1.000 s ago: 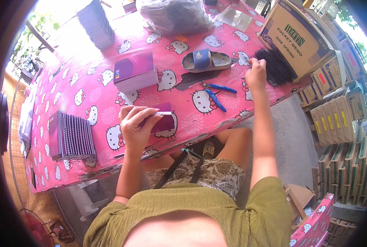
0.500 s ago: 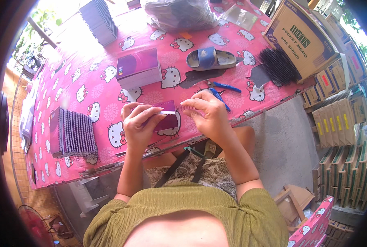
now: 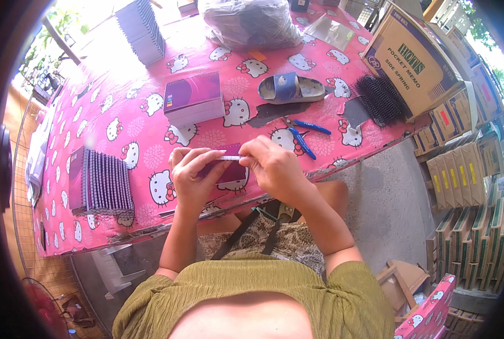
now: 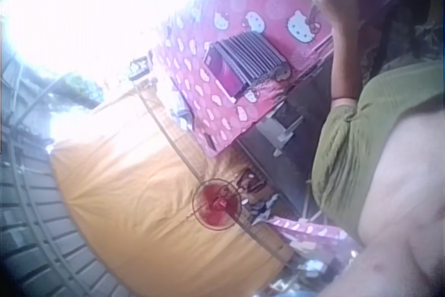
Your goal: The person inserts a spiral binding into a stack of notebook paper and covers, then uses pliers to crimp the ends of the wire.
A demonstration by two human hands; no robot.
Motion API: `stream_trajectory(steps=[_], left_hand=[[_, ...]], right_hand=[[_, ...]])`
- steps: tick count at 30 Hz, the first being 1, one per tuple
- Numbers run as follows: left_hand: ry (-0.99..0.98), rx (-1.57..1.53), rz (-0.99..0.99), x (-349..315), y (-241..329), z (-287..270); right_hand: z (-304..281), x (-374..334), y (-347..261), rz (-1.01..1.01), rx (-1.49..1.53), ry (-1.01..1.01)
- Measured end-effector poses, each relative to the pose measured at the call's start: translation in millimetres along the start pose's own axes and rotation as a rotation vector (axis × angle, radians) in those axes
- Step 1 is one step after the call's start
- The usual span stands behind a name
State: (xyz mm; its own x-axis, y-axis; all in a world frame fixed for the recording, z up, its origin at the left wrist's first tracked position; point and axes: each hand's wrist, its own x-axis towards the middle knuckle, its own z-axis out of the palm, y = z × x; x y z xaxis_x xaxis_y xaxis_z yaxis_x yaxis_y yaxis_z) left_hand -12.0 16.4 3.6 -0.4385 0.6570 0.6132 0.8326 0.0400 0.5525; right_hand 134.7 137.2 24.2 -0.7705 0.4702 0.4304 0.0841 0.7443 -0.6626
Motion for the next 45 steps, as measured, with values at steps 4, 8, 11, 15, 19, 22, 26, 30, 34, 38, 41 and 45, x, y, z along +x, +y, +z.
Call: stream_trajectory(steps=[4,8,11,15,19,22,26,30,34,38,41,45], left_hand=[[-0.004,0.013,0.004,-0.9,-1.3,-2.2],[0.002,-0.004,-0.001,-0.5,2.4,-2.4],[0.045,-0.002,0.004,-2.8,1.2,1.4],[0.044,-0.011,0.016,-4.6,-1.2,-0.2],[0.043,-0.05,0.061,-1.9,-1.1,1.3],[0.029,-0.056,0.003,-0.3,1.2,-3.2],[0.06,-0.057,0.025,0.1,-2.5,-2.3],[0.082,-0.073,0.04,-6.5,-9.7,-0.1],[0.101,-0.093,-0.011,-6.4,-7.2,-0.6],[0.057,-0.122,-0.039,-2.8,-4.1,-0.3],[0.021,-0.134,-0.086,-3.5,-6.8,-3.8],[0.048,-0.18,-0.063,-0.6,-7.4,-13.0]], right_hand=[[2.3,4.0,-17.0,0.017,-0.167,0.014],[0.7,6.1,-19.7,-0.028,-0.193,-0.005],[7.3,4.7,-18.5,-0.03,-0.268,-0.003],[-14.8,32.5,44.4,-0.225,-0.118,-0.012],[-59.7,64.3,146.3,0.214,-0.645,0.029],[-56.5,69.2,179.6,0.273,-0.638,-0.017],[-43.9,74.4,187.3,0.357,-0.783,0.17],[-51.4,82.2,145.1,0.287,-0.461,0.143],[-36.2,41.9,80.4,-0.04,0.438,-0.267],[-32.8,15.0,88.4,0.22,0.461,-0.262],[-25.1,31.9,65.2,0.326,0.745,-0.254],[-19.9,29.3,66.8,0.401,0.93,-0.267]])
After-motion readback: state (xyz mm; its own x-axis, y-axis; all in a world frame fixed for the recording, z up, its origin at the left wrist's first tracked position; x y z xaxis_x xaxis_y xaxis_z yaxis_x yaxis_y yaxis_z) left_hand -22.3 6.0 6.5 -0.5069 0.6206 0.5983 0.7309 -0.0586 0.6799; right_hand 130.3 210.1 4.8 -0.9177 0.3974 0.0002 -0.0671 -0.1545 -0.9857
